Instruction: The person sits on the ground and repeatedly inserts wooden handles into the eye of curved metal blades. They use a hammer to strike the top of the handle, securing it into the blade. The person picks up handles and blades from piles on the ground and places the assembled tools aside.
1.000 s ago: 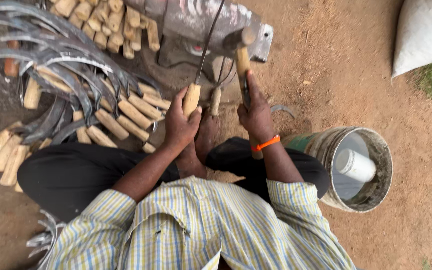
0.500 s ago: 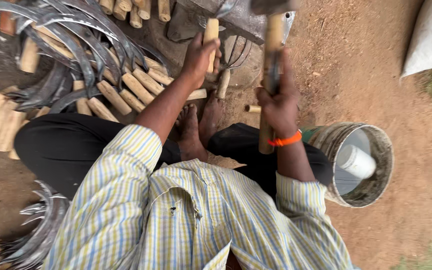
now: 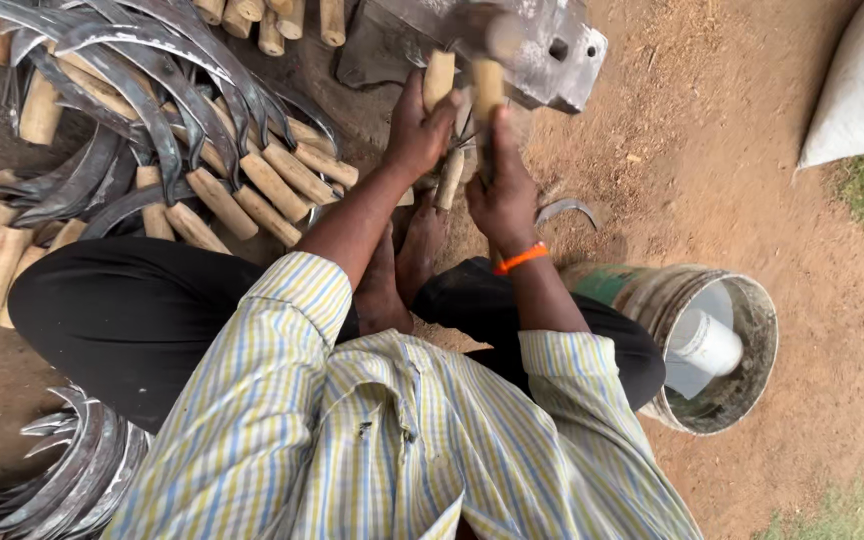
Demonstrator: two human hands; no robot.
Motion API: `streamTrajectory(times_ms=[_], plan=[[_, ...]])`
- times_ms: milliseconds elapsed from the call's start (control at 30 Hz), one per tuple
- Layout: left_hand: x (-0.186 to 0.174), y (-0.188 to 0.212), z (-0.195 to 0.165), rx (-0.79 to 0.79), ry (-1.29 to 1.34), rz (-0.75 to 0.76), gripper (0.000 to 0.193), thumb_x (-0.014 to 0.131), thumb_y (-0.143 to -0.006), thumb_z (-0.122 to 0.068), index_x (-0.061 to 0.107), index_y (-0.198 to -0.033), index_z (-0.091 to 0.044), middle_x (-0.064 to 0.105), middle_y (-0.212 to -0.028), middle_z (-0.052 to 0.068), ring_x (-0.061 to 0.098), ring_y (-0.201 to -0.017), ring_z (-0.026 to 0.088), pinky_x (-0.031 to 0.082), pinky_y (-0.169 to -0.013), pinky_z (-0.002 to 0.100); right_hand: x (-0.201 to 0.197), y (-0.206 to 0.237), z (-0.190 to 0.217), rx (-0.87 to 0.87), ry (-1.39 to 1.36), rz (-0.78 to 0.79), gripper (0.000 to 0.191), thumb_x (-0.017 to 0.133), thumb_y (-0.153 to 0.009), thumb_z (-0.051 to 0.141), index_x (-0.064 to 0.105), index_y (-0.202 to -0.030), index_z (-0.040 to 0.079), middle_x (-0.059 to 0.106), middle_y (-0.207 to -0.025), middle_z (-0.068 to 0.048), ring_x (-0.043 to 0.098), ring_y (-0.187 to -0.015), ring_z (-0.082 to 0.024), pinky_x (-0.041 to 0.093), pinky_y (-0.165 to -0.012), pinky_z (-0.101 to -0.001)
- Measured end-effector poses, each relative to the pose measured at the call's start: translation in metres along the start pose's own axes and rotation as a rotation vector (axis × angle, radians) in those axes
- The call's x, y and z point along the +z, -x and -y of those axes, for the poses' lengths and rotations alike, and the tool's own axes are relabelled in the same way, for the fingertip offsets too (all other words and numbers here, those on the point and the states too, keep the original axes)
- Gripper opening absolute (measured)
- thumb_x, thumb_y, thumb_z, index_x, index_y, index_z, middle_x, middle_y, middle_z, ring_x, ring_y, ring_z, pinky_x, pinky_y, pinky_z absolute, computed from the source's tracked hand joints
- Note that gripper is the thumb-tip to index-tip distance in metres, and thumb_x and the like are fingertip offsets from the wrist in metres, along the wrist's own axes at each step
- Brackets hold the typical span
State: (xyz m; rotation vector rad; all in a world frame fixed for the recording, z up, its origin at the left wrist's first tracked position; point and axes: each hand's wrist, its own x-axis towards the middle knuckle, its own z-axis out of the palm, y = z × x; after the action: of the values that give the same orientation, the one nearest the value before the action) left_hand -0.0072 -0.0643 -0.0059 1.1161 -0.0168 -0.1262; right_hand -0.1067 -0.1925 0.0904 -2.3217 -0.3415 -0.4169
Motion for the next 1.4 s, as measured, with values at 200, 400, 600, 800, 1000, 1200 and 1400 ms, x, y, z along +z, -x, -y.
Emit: streamTrajectory(times_ms=[200, 400, 600, 800, 1000, 1200, 1400], plan=[[-0.003, -0.001, 0.003, 0.081, -0.169, -0.021, 0.042, 0.067, -0.098, -0.03, 0.051, -0.127, -0.005, 0.063, -0.086, 0.0, 0.058, -0.062, 0.007, 0.051, -0.05, 0.027, -0.067, 0.026, -0.037, -0.159, -0.083, -0.167, 0.1, 0.065, -0.094, -0.022, 0.018, -0.168, 0.027, 0.044, -0.15, -0.016, 0.058, -0.118, -0.037, 0.058, -0.094, -0.0472], [-0.002, -0.003, 0.003, 0.117, -0.149, -0.036, 0.038, 0.066, -0.099, -0.028, 0.052, -0.125, -0.004, 0.061, -0.087, 0.004, 0.057, -0.064, 0.009, 0.05, -0.054, 0.027, -0.05, -0.008, -0.041, -0.427, -0.073, -0.575, 0.102, 0.07, -0.091, -0.008, 0.012, -0.167, 0.029, 0.06, -0.134, -0.003, 0.062, -0.089, -0.015, 0.06, -0.081, -0.0354], [0.001, 0.001, -0.007, 0.17, -0.409, -0.142, 0.037, 0.066, -0.101, -0.024, 0.048, -0.124, -0.003, 0.066, -0.094, 0.01, 0.067, -0.078, 0.02, 0.055, -0.066, 0.037, 0.014, 0.004, -0.018, 0.39, -0.112, 0.032, 0.097, 0.062, -0.087, -0.004, 0.017, -0.17, 0.017, 0.069, -0.11, -0.013, 0.068, -0.083, -0.021, 0.06, -0.076, -0.0329], [-0.003, 0.01, -0.013, 0.365, -1.064, -0.266, 0.05, 0.073, -0.094, -0.023, 0.043, -0.129, -0.004, 0.064, -0.109, 0.021, 0.07, -0.091, 0.04, 0.057, -0.072, 0.051, -0.04, 0.013, -0.013, -0.035, 0.233, -0.032, 0.109, 0.062, -0.079, -0.007, 0.01, -0.172, 0.018, 0.06, -0.131, -0.034, 0.067, -0.104, -0.045, 0.06, -0.083, -0.0493], [0.003, 0.024, -0.014, 0.319, -1.061, -0.277, 0.05, 0.073, -0.092, -0.022, 0.044, -0.13, -0.006, 0.066, -0.111, 0.021, 0.069, -0.094, 0.043, 0.056, -0.073, 0.053, -0.031, 0.025, -0.025, 0.407, 0.167, 0.111, 0.096, 0.057, -0.085, -0.004, 0.013, -0.168, 0.019, 0.067, -0.12, -0.024, 0.072, -0.094, -0.043, 0.062, -0.079, -0.0505], [0.002, 0.023, -0.014, 0.29, -1.095, -0.267, 0.051, 0.072, -0.093, -0.023, 0.043, -0.131, -0.005, 0.065, -0.109, 0.022, 0.07, -0.091, 0.043, 0.056, -0.071, 0.054, -0.017, 0.031, -0.043, 0.239, 0.233, 0.082, 0.105, 0.063, -0.081, -0.006, 0.008, -0.167, 0.021, 0.065, -0.116, -0.027, 0.069, -0.1, -0.044, 0.059, -0.082, -0.0521], [-0.001, 0.031, -0.025, 0.22, -1.094, -0.212, 0.057, 0.071, -0.093, -0.022, 0.039, -0.135, -0.002, 0.063, -0.112, 0.023, 0.071, -0.083, 0.035, 0.06, -0.064, 0.047, -0.026, 0.022, -0.024, 0.358, 0.105, 0.091, 0.101, 0.063, -0.084, -0.006, 0.013, -0.168, 0.02, 0.069, -0.12, -0.023, 0.072, -0.1, -0.037, 0.06, -0.081, -0.0467]])
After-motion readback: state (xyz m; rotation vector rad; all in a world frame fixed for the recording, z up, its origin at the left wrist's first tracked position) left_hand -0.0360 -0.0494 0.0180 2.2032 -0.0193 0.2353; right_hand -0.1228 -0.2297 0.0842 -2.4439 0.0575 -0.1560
